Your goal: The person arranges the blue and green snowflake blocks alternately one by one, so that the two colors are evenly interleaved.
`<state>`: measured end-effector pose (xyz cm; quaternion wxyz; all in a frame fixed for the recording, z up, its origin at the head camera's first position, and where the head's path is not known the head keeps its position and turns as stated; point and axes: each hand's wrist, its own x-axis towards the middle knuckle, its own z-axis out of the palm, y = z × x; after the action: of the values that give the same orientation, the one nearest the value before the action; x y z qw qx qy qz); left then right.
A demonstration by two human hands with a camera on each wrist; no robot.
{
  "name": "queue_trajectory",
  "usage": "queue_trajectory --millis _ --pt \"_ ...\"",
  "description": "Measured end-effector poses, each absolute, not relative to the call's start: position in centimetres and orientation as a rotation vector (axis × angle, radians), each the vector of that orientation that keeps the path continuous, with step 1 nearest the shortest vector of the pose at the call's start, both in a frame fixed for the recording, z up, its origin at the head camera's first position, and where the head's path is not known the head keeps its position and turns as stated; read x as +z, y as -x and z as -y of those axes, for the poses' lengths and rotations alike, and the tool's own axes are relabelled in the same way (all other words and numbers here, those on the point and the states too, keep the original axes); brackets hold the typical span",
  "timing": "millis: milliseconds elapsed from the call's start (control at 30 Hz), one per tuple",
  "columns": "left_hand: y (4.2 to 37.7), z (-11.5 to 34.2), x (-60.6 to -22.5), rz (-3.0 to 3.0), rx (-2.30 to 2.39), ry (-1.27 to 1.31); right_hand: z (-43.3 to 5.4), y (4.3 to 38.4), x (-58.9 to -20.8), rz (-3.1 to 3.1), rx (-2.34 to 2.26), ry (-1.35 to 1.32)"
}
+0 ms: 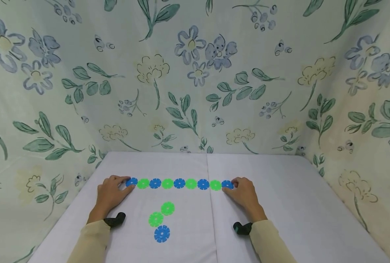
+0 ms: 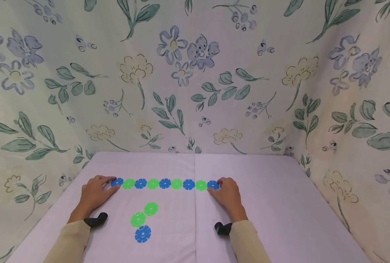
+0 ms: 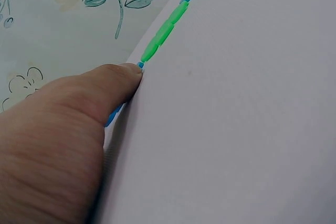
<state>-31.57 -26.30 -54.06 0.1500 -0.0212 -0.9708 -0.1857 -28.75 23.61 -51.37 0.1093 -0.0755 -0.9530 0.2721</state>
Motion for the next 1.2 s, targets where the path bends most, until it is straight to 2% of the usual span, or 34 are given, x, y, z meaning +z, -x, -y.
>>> queue_trajectory --millis 467,700,900,1200 --pt "31.7 26.2 -54.1 2.773 -0.543 0.058 -23.5 28.5 -50.4 2.805 0.821 0.277" --pt "31.7 26.3 -54.1 2.776 -0.543 0.053 -22.8 28.4 -49.5 2.767 0.81 0.217" --pt "31.8 26.2 -54.2 2.77 -0.541 0.058 -21.4 28.4 -47.8 2.717 0.721 0.182" --pt "31.6 26.2 -54.1 2.776 -0.548 0.058 -19.1 27.8 -45.0 2.589 0.838 0.094"
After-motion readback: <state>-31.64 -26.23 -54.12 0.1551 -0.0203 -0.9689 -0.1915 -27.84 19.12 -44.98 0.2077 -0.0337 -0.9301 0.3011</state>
